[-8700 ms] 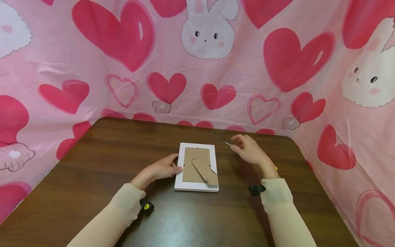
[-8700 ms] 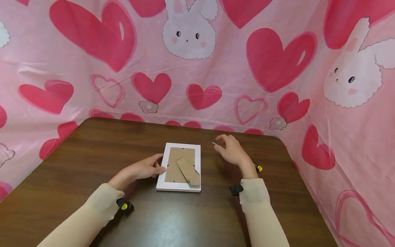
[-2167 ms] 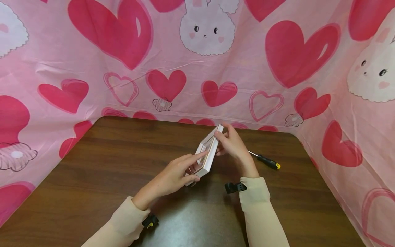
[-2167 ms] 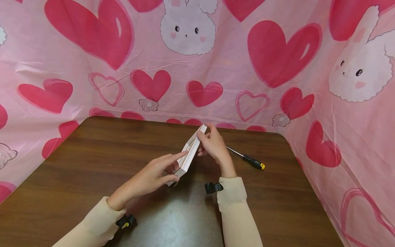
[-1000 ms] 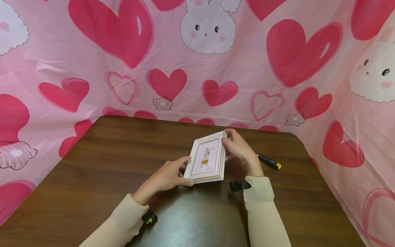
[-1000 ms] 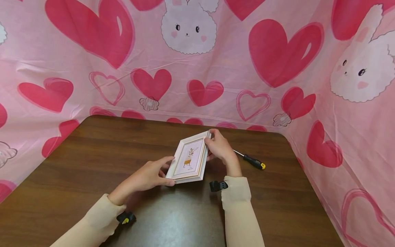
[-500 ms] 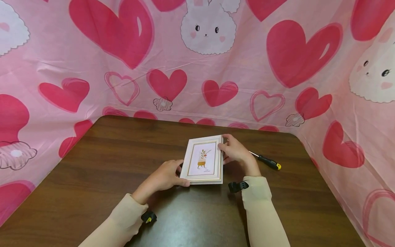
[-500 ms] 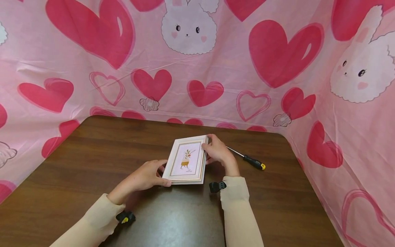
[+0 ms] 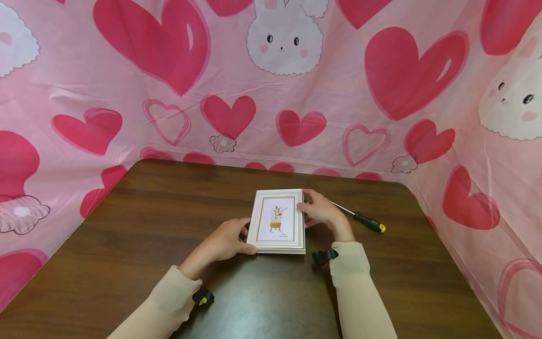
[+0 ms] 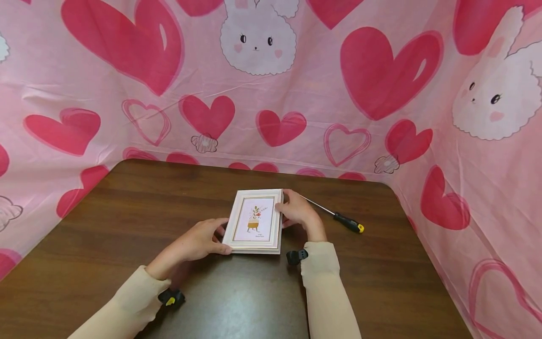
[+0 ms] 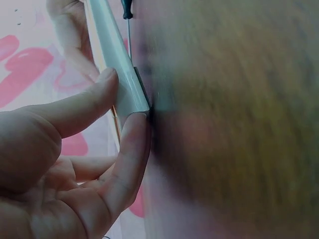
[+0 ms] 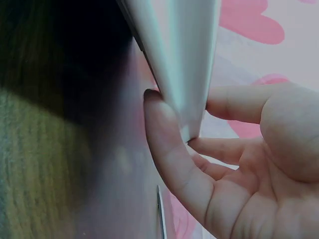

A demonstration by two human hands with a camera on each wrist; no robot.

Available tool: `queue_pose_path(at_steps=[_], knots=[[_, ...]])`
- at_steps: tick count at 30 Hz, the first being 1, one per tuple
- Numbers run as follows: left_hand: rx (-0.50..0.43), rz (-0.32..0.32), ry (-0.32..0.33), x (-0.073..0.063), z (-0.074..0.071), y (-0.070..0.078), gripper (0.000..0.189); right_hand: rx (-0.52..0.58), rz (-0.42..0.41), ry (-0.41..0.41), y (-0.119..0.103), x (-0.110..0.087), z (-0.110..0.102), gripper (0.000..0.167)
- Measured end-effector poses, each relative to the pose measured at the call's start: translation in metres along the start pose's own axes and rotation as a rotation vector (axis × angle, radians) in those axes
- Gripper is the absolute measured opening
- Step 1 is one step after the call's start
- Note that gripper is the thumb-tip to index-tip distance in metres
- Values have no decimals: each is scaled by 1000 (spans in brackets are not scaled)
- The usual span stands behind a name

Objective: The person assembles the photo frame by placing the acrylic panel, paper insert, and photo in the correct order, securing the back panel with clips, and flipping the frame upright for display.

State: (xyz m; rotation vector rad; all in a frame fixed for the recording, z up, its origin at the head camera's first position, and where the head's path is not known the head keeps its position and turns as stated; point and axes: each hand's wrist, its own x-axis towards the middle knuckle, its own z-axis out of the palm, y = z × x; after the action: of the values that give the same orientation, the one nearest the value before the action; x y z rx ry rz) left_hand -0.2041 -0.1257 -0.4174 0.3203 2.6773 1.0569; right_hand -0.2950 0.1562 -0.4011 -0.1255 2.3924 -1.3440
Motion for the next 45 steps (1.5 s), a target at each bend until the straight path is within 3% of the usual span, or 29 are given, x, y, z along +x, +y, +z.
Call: queue_pose_path(at_steps=[22,31,36,45], knots=[[4,-23,31,2,0,-2,87,-102,-11,18,7,8,14,64],[11,-29,29,0,-2,-1,88,-227,-67,28,4,8,19,60],[17,-34,34,3,-1,-3,86,-271,-59,39,1,6,21,62],[18,-45,34,3,-1,-3,85,-261,-45,20,0,6,24,59]])
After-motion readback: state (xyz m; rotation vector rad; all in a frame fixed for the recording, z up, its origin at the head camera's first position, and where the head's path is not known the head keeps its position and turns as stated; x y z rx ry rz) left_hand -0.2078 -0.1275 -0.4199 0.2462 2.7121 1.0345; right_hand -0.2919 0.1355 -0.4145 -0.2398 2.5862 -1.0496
